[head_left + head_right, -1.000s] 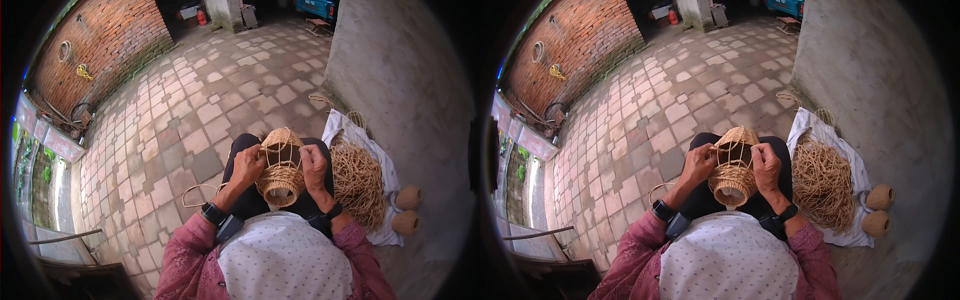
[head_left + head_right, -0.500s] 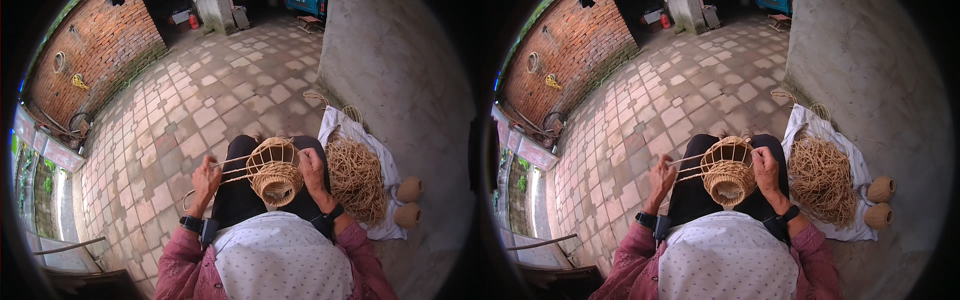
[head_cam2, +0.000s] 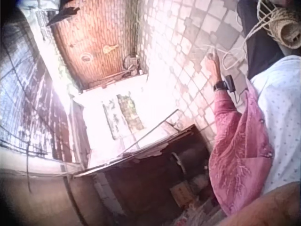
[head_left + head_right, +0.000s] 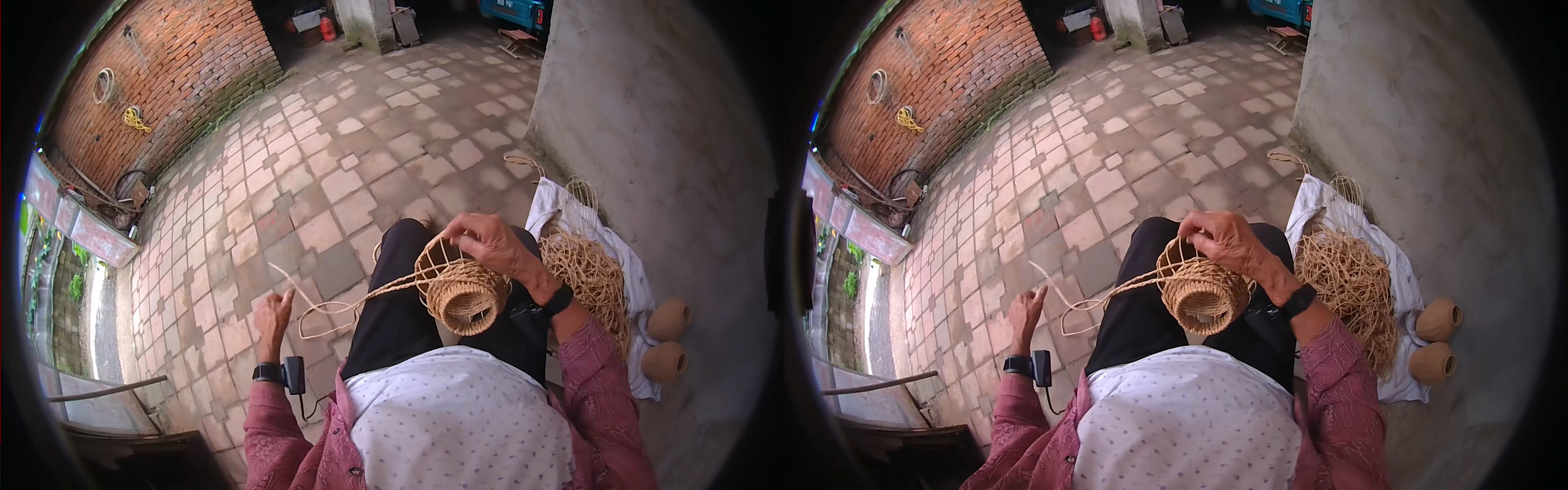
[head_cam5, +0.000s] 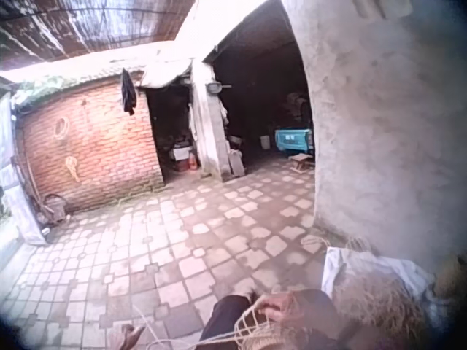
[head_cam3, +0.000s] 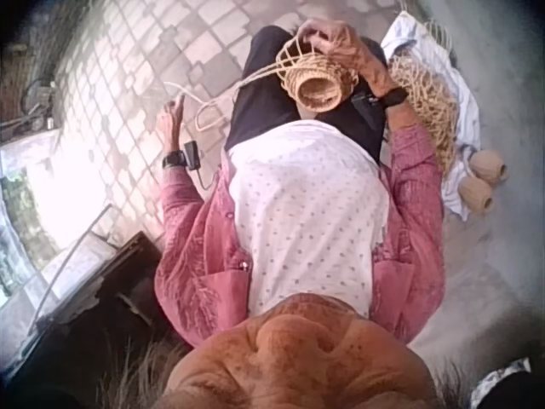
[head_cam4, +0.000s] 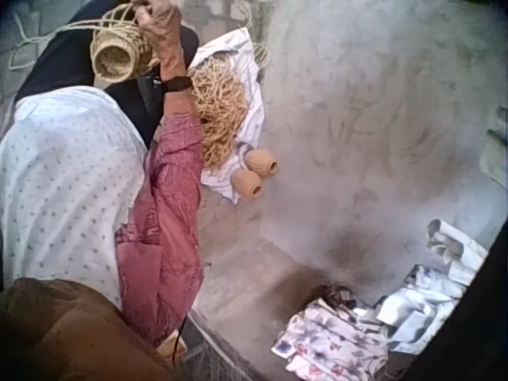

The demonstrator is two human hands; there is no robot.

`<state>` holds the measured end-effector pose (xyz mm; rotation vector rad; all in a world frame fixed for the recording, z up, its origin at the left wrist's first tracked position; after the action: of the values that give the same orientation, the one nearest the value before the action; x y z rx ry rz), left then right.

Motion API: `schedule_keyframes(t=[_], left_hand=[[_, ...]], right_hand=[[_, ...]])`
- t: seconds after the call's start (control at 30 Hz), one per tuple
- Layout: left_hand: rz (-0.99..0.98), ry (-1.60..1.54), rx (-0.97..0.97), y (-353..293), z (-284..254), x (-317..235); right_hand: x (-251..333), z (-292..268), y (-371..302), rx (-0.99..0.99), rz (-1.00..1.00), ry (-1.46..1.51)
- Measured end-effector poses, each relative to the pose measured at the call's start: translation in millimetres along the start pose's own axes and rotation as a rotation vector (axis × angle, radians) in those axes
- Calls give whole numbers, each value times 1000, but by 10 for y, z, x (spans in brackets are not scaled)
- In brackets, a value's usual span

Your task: Weaving a bamboo basket or structure using thin strips of material.

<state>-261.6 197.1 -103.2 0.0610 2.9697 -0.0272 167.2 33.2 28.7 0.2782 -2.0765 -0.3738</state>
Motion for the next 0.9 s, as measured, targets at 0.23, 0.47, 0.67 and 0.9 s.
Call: schedule_keyframes(t=[0.23,0.47,0.67,0.9], left_hand=[[841,-879,114,-1079,-934,-2564],[613,-927,362,-1176,-502,-2902],[888,-813,113,-1103,-637,-3115],[1093,-611,-449,-1429,-1351,-3189]], right_hand=[[316,93,-25,-54,-161,-401],[65,-397,-215,-408,154,-332],[28,-452,-247,-523,136,-287],[25,-519,-318,-697,174,-453]])
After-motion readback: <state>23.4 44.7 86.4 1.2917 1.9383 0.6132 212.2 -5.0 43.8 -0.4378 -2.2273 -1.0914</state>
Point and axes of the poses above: each hand's wrist, its own y-axis towards the middle knuckle, its own z-axis out of the palm, x = y × z, the point moved 10 cm from there along y, towards the middle knuckle, and after that the axes turned 2 degrees about x, right-handed, at the moved point
